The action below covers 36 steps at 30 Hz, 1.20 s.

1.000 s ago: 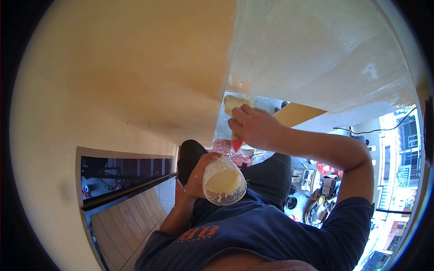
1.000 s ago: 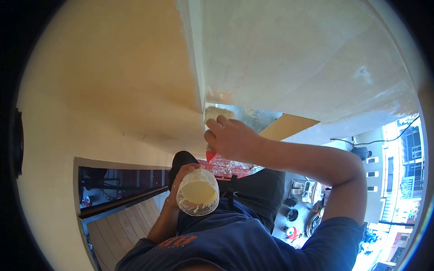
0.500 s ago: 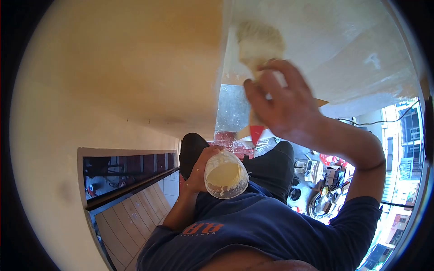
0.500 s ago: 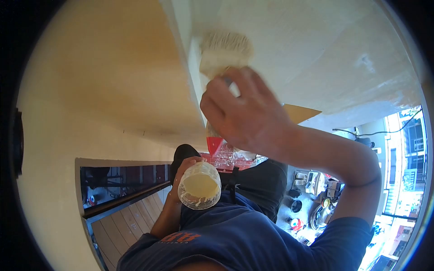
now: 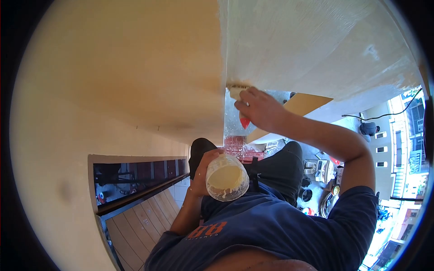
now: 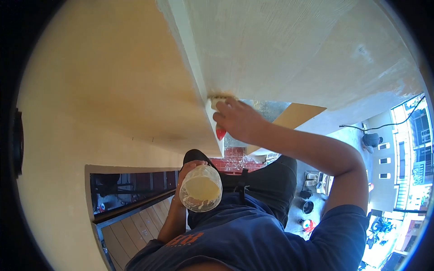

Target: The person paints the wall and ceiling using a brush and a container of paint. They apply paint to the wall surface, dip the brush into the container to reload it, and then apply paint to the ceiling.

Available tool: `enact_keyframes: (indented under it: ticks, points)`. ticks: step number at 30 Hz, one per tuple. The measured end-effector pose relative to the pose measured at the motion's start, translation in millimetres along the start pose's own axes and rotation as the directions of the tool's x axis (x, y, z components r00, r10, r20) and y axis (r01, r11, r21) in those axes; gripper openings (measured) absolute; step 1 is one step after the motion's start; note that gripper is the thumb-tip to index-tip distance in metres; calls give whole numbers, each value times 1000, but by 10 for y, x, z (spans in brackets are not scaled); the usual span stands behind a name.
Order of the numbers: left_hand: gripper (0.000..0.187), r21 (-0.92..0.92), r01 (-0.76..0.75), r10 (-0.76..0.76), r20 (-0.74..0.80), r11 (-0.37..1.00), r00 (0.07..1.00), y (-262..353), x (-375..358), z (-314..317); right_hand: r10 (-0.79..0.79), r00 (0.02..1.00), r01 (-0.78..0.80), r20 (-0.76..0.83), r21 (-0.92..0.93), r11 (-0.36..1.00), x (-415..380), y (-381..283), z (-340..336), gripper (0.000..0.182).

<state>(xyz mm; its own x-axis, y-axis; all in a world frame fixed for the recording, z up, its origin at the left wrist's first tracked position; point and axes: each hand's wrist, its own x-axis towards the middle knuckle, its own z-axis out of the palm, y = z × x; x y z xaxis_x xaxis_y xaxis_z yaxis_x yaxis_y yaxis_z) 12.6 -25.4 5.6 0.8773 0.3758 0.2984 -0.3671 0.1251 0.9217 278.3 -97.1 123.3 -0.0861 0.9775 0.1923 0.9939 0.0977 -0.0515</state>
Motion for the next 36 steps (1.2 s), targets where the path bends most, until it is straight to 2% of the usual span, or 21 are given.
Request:
enact_keyframes:
  ticks: [4, 6, 7, 8, 10, 11, 13, 15, 17, 19, 20, 22, 25, 29, 31, 36]
  points:
    - [102, 37, 2, -4, 34, 999, 999, -39, -12, -69, -46, 995, 42, -87, -45, 998, 8, -127, -391, 35]
    - [103, 22, 8, -8, 38, 1000, 999, -52, -28, -49, -61, 975, 31, -216, -138, 990, 4, -268, -664, 36]
    - [102, -15, 62, -62, 24, 998, 998, -45, -29, -42, -125, 944, 62, -305, -207, 976, -4, -319, -699, 32]
    - [102, -52, 113, -112, 13, 992, 994, -44, -23, -42, -123, 945, 61, -303, -207, 976, 1, -336, -684, 32]
    - [101, -32, 79, -78, 24, 996, 997, -57, -21, -43, -167, 924, 77, -344, -260, 963, -10, -374, -618, 27]
    - [101, -9, 39, -39, 35, 999, 999, -65, 1, -40, -160, 925, 68, -344, -266, 962, -18, -327, -483, 27]
    - [101, -25, 67, -65, 52, 997, 997, -27, 29, -22, -286, 938, 193, -193, -395, 898, -44, -175, -9, 25]
    - [101, -24, 85, -84, 62, 996, 995, -11, 53, -51, -310, 928, 201, -207, -424, 883, -58, -115, 354, 26]
    - [102, 32, 73, -75, 57, 997, 996, -28, 46, -62, -338, 915, 216, -218, -442, 871, -42, -107, 431, 27]
    - [103, 28, 35, -37, 55, 999, 998, 13, 56, -10, -278, 947, 227, -159, -281, 933, -52, -156, 441, 29]
    - [103, 18, -8, 7, 54, 1000, 999, 31, 64, 3, -279, 946, 227, -166, -279, 933, -76, -192, 436, 29]
    - [104, 31, -16, 14, 57, 999, 998, 23, 53, -4, -208, 958, 188, -198, -115, 975, -108, -281, 309, 30]
    - [104, 4, -4, 4, 42, 1000, 999, 29, 32, 17, -172, 944, 110, -282, -221, 969, -155, -418, 13, 30]
    - [106, -27, -18, 20, 53, 999, 998, 7, 35, 34, -196, 919, 97, -342, -286, 953, -79, -286, -18, 30]
    - [106, 5, -31, 30, 82, 1000, 996, -34, 67, -8, -289, 936, 206, -199, -354, 912, -61, -148, 340, 32]
    - [106, 115, -92, 81, 98, 989, 992, 2, 93, -12, -290, 944, 245, -157, -255, 935, -40, -171, 600, 28]
